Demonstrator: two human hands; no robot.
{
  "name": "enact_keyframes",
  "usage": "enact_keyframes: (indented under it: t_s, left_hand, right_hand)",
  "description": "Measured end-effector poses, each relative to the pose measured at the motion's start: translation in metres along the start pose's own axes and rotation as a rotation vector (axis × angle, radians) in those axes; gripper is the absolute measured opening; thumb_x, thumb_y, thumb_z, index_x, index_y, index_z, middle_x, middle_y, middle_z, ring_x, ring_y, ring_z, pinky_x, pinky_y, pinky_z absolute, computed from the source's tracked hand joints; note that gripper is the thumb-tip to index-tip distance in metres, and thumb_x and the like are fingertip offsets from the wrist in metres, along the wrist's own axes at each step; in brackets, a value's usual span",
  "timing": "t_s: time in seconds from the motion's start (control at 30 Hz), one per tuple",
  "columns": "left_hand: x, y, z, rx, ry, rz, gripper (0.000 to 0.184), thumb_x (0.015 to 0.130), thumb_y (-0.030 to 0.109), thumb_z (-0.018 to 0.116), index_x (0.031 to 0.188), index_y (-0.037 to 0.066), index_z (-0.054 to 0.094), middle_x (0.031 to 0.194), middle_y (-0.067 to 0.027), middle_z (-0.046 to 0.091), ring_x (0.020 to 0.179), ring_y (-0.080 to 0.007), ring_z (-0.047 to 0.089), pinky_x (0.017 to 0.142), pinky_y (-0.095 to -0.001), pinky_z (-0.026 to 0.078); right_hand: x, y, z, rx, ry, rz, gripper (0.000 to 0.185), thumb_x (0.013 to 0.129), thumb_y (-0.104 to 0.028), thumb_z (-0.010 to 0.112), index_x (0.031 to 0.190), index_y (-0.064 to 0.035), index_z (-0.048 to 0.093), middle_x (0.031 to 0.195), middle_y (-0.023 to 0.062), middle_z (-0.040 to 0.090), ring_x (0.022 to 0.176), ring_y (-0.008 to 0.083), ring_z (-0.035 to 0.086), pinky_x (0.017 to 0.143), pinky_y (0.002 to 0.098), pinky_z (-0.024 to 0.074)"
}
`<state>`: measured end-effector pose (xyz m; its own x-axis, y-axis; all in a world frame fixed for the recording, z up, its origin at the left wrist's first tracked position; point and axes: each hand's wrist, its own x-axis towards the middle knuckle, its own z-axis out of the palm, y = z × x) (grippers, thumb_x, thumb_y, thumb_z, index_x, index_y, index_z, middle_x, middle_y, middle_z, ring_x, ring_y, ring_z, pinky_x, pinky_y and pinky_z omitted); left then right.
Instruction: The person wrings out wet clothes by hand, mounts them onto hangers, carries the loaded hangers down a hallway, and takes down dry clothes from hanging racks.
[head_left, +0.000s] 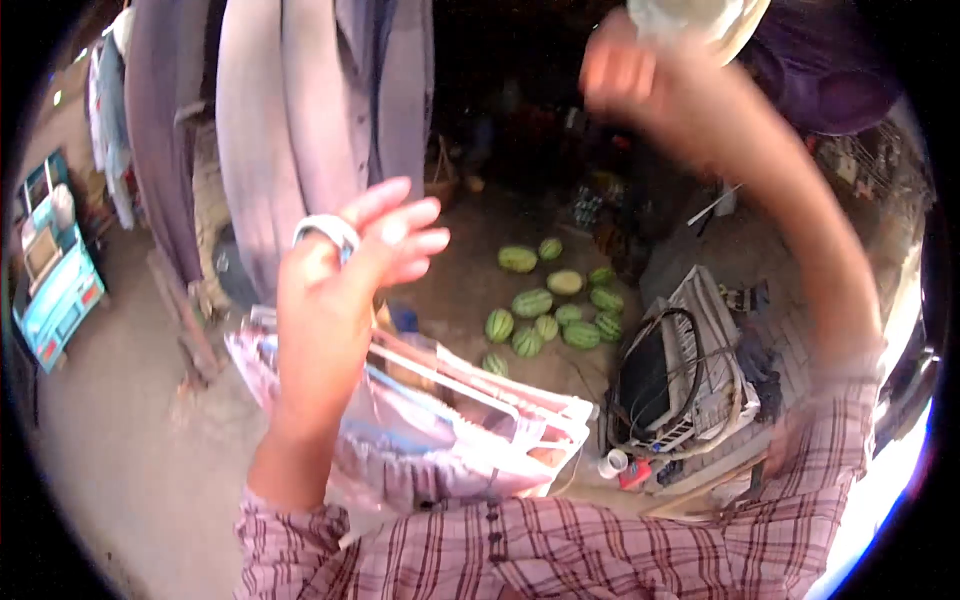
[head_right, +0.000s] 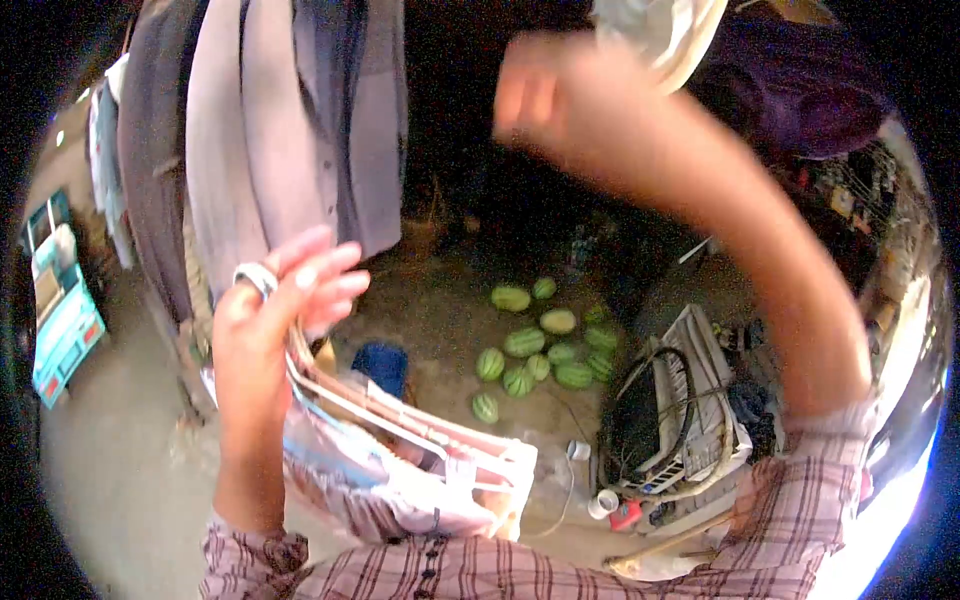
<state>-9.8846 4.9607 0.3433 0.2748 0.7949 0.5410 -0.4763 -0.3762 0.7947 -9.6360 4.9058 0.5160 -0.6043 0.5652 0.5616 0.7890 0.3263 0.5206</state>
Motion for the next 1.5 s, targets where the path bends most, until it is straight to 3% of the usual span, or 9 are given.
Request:
enact_keyframes:
  t_s: [0.03, 0.07, 0.13, 0.2, 0.27, 0.47, 0.8, 0.93, 1.5]
  left_hand:
    - [0.001, 0.0, 0.0, -0.005, 0.004, 0.008, 0.04, 0.092, 0.016, 0.053, 0.124, -0.008, 0.051, 0.111, -0.0193, 0.065, 0.095, -0.0223, 0.067, 0.079, -0.0271, 0.052]
    - [0.002, -0.002, -0.002, -0.011, 0.002, 0.019, 0.039, 0.092, 0.016, 0.053, 0.124, -0.008, 0.051, 0.111, -0.0191, 0.065, 0.096, -0.0223, 0.067, 0.08, -0.0271, 0.052]
    - [0.001, -0.001, -0.001, -0.015, -0.009, 0.015, 0.038, 0.093, 0.016, 0.053, 0.124, -0.007, 0.052, 0.112, -0.0184, 0.065, 0.097, -0.0229, 0.066, 0.081, -0.0278, 0.052]
    - [0.002, -0.002, -0.001, -0.019, -0.014, 0.016, 0.038, 0.093, 0.016, 0.052, 0.124, -0.006, 0.052, 0.112, -0.0183, 0.065, 0.098, -0.0233, 0.066, 0.082, -0.0283, 0.052]
    - [0.004, -0.003, -0.002, -0.006, -0.03, 0.019, 0.039, 0.093, 0.016, 0.052, 0.124, -0.008, 0.052, 0.113, -0.0196, 0.064, 0.098, -0.0241, 0.066, 0.083, -0.0287, 0.051]
    - [0.004, 0.0, -0.007, -0.004, -0.041, 0.019, 0.04, 0.094, 0.017, 0.05, 0.124, -0.01, 0.05, 0.114, -0.021, 0.063, 0.101, -0.0257, 0.065, 0.085, -0.0303, 0.051]
    - [0.004, -0.001, -0.016, -0.038, -0.007, 0.033, 0.043, 0.092, 0.018, 0.052, 0.123, -0.012, 0.051, 0.115, -0.0234, 0.061, 0.106, -0.0301, 0.063, 0.092, -0.0368, 0.048]
    - [0.006, -0.005, -0.016, -0.076, 0.006, 0.024, 0.044, 0.092, 0.017, 0.052, 0.124, -0.012, 0.049, 0.117, -0.025, 0.06, 0.107, -0.031, 0.062, 0.091, -0.0359, 0.049]
    - [0.007, -0.009, -0.011, -0.07, -0.04, -0.049, 0.046, 0.092, 0.019, 0.053, 0.127, -0.01, 0.047, 0.116, -0.0204, 0.062, 0.099, -0.0265, 0.065, 0.082, -0.0316, 0.052]
  right_hand:
    - [-0.022, -0.055, 0.005, 0.354, -0.423, 0.262, 0.017, 0.085, -0.018, 0.067, 0.091, -0.0028, 0.064, 0.076, 0.0048, 0.067, 0.07, 0.0097, 0.061, 0.063, 0.0284, 0.0505]
    - [-0.039, -0.079, 0.021, 0.6, -0.749, 0.424, 0.024, 0.083, -0.02, 0.07, 0.099, -0.0029, 0.065, 0.082, 0.005, 0.069, 0.075, 0.0117, 0.064, 0.068, 0.0282, 0.0516]
    - [-0.086, -0.107, 0.056, 0.908, -0.78, 0.358, 0.034, 0.089, -0.032, 0.063, 0.107, -0.0033, 0.063, 0.083, 0.0134, 0.067, 0.074, 0.0225, 0.064, 0.072, 0.0334, 0.0503]
    - [-0.107, -0.124, 0.079, 1.09, -0.867, 0.285, 0.031, 0.094, -0.029, 0.059, 0.115, -0.0067, 0.061, 0.091, 0.008, 0.066, 0.081, 0.0139, 0.061, 0.069, 0.0297, 0.0491]
    - [-0.115, -0.132, 0.079, 1.257, -0.902, 0.465, 0.024, 0.095, -0.025, 0.056, 0.102, -0.0022, 0.059, 0.078, 0.0045, 0.061, 0.067, 0.011, 0.053, 0.06, 0.0285, 0.0438]
    - [-0.128, -0.14, 0.064, 1.544, -0.657, 0.849, 0.02, 0.096, -0.018, 0.055, 0.084, -0.003, 0.05, 0.071, -0.0051, 0.045, 0.066, 0.0023, 0.039, 0.057, 0.0213, 0.0353]
    - [-0.134, -0.124, 0.01, 1.552, -0.293, 1.142, 0.011, 0.09, -0.013, 0.062, 0.088, -0.0024, 0.06, 0.076, -0.007, 0.056, 0.068, 0.0007, 0.046, 0.06, 0.0168, 0.0345]
    - [-0.148, -0.098, -0.035, 1.479, -0.302, 1.07, 0.023, 0.076, -0.016, 0.076, 0.084, -0.0028, 0.059, 0.072, -0.0038, 0.058, 0.061, 0.0023, 0.048, 0.054, 0.0184, 0.0339]
    - [-0.162, -0.018, -0.138, 1.089, -0.232, 1.038, 0.02, 0.08, -0.015, 0.072, 0.075, -0.0045, 0.056, 0.066, -0.006, 0.053, 0.056, 0.0016, 0.044, 0.051, 0.0177, 0.0322]
